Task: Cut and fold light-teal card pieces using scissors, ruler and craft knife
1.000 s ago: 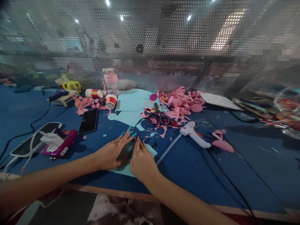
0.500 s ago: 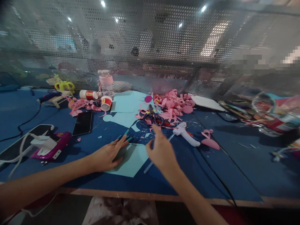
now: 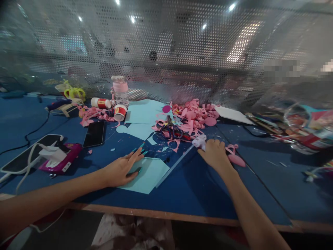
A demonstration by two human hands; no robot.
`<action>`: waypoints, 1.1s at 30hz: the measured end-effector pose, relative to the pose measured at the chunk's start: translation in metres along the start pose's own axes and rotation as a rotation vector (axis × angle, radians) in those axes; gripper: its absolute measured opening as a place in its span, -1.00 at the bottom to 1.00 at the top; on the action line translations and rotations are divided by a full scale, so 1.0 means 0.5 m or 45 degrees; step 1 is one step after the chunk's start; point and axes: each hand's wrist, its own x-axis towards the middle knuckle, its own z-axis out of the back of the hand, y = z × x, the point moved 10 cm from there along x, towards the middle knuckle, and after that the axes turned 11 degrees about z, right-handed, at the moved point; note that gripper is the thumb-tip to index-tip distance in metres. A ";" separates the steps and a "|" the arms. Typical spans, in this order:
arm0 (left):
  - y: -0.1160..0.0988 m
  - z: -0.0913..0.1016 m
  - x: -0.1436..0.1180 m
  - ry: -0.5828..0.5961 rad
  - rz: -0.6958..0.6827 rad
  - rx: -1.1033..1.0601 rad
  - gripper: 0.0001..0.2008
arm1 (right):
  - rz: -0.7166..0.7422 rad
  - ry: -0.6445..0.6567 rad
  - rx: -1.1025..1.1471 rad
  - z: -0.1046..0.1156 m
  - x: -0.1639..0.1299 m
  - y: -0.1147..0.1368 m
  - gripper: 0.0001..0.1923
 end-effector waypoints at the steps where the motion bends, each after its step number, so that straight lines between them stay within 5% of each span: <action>1: 0.000 0.000 0.000 -0.003 -0.001 -0.006 -0.19 | -0.059 -0.014 -0.036 0.011 0.001 0.000 -0.90; 5: 0.000 0.003 0.000 -0.021 -0.015 -0.028 -0.19 | -0.025 -0.013 0.059 0.052 0.012 0.064 -0.89; 7: -0.001 0.003 -0.001 -0.030 -0.029 -0.040 -0.17 | 0.059 -0.055 0.380 0.078 0.021 0.119 -0.83; 10: 0.000 0.002 -0.002 -0.028 -0.042 -0.063 -0.14 | 0.209 0.110 0.791 0.087 0.031 0.218 -0.86; 16: 0.002 0.003 -0.001 -0.058 -0.041 -0.050 -0.13 | 0.488 0.345 0.679 0.074 0.033 0.339 -0.89; 21: 0.003 0.001 -0.002 -0.056 -0.042 -0.041 -0.16 | 0.684 0.437 0.542 0.049 0.037 0.378 -0.89; 33: 0.006 0.000 0.003 0.019 0.001 -0.112 -0.11 | 0.760 0.397 0.481 0.049 0.068 0.411 -0.93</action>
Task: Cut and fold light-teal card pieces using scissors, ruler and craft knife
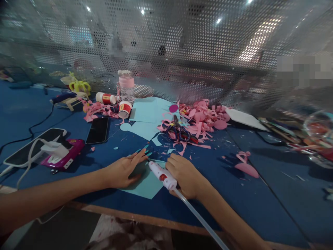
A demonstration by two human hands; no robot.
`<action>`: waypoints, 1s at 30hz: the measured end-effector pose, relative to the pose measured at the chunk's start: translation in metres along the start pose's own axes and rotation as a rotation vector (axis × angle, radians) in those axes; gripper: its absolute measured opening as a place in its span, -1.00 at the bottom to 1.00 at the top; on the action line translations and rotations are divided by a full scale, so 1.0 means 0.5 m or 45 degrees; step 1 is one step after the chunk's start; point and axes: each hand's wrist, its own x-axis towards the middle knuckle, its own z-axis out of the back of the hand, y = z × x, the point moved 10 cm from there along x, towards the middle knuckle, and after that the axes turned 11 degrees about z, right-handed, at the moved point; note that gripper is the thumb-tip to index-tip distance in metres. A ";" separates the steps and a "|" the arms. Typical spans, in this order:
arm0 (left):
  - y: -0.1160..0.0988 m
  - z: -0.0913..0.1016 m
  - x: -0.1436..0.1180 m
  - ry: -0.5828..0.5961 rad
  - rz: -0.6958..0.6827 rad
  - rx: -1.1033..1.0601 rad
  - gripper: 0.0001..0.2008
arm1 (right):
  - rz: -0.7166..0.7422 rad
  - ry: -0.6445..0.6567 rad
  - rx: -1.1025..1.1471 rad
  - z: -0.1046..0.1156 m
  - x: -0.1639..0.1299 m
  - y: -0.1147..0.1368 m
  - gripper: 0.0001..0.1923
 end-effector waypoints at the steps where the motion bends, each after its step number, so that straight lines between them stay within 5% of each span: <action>1: 0.000 0.000 0.000 0.003 0.005 -0.004 -0.11 | 0.002 0.005 -0.005 0.000 0.002 0.000 -0.93; 11: -0.001 -0.001 -0.003 -0.034 -0.042 0.028 -0.15 | -0.104 0.051 -0.030 -0.003 -0.051 -0.024 -0.93; 20: 0.004 -0.002 -0.001 -0.006 -0.021 -0.033 -0.12 | 0.061 0.043 -0.032 -0.011 0.006 0.000 -0.86; 30: -0.001 -0.001 -0.001 -0.020 -0.044 -0.004 -0.16 | -0.085 0.067 -0.054 -0.005 -0.081 -0.027 -0.91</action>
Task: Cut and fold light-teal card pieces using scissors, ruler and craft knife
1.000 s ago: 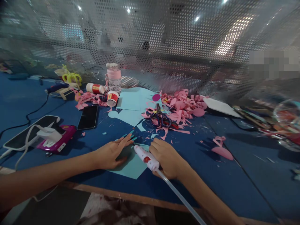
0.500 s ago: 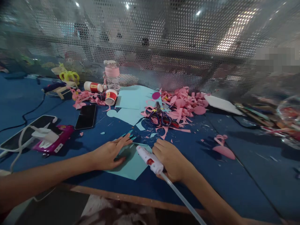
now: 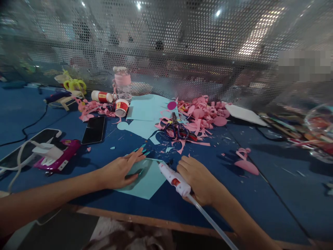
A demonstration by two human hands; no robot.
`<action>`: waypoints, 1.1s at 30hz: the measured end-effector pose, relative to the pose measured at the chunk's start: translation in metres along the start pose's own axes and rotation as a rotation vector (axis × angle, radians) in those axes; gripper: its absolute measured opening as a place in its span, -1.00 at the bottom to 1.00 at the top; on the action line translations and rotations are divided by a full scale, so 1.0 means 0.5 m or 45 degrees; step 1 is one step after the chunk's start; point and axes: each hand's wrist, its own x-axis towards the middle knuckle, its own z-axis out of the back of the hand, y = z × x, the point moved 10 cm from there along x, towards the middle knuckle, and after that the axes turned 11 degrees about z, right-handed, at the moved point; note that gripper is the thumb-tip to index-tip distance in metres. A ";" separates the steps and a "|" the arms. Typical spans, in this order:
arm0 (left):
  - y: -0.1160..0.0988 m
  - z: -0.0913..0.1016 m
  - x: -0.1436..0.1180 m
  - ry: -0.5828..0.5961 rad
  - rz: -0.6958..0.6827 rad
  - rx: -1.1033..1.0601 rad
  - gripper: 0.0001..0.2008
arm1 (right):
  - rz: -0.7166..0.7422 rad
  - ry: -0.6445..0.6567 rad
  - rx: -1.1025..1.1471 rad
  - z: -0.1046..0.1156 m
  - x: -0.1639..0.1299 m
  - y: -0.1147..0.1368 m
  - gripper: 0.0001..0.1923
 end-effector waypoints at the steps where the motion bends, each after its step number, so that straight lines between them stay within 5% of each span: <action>1: 0.000 0.000 -0.001 -0.004 -0.006 0.000 -0.16 | 0.010 -0.001 -0.008 0.001 0.005 0.003 -0.92; 7: 0.000 -0.001 -0.003 -0.026 -0.012 0.015 -0.12 | 0.087 -0.008 -0.023 0.006 0.057 0.027 -0.86; 16: -0.001 0.004 0.000 -0.040 0.014 0.000 -0.16 | -0.056 0.010 -0.012 -0.002 -0.024 -0.003 -0.87; 26: 0.002 0.002 -0.002 -0.025 0.028 0.038 -0.10 | 0.075 -0.015 -0.035 -0.002 0.052 0.030 -0.80; 33: -0.001 0.004 -0.002 -0.042 0.020 0.023 -0.14 | -0.015 0.016 -0.044 -0.003 0.008 0.008 -0.88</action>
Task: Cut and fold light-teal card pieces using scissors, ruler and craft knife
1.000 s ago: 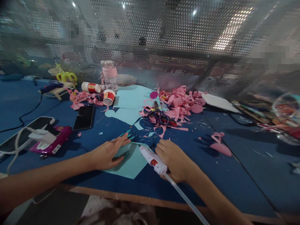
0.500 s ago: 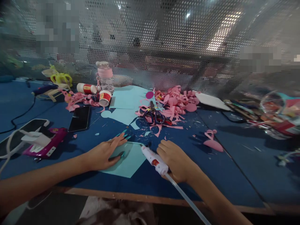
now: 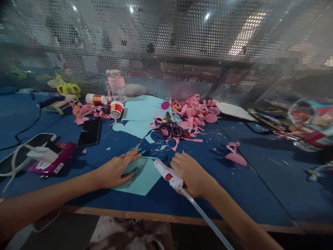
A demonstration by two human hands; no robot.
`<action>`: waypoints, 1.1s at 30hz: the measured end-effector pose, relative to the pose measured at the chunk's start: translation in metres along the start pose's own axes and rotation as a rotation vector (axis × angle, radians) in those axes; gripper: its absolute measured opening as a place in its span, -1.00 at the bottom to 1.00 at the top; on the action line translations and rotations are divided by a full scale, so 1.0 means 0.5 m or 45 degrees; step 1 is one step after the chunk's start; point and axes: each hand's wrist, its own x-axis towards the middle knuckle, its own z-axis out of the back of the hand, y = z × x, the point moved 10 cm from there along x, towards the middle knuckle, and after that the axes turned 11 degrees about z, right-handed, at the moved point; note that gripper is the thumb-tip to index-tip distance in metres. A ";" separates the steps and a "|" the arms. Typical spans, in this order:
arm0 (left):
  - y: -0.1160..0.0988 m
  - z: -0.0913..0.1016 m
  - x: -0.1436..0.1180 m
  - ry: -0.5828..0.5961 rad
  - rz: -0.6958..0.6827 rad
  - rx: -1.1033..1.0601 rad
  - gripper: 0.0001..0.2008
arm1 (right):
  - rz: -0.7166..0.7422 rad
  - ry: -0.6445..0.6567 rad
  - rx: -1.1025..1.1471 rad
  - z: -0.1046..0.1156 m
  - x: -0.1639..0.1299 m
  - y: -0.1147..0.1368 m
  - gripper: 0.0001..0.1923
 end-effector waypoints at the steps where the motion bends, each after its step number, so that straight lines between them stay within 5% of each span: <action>1: 0.000 0.001 0.000 -0.001 0.003 -0.008 -0.14 | -0.015 -0.003 0.003 0.001 -0.012 -0.004 -0.89; 6: 0.001 0.002 0.001 0.007 0.018 -0.015 -0.15 | -0.160 -0.007 -0.049 0.014 -0.084 -0.045 -0.87; 12: 0.001 -0.005 0.002 0.046 0.027 0.015 -0.16 | -0.488 -0.011 -0.579 0.041 -0.144 -0.153 -0.88; 17: 0.002 -0.002 0.001 0.007 0.029 0.012 -0.18 | -0.830 -0.121 -0.736 0.047 -0.150 -0.213 -0.63; 22: 0.000 -0.003 0.000 0.014 0.011 0.022 -0.16 | -0.657 -0.504 -0.267 0.073 -0.077 -0.109 -0.25; 27: 0.002 0.001 0.000 0.005 0.025 -0.022 -0.14 | -0.235 -0.296 0.168 0.008 0.058 0.054 -0.09; 33: 0.003 -0.003 0.001 0.024 0.037 -0.028 -0.17 | -0.203 -0.215 0.129 -0.044 0.099 0.068 -0.10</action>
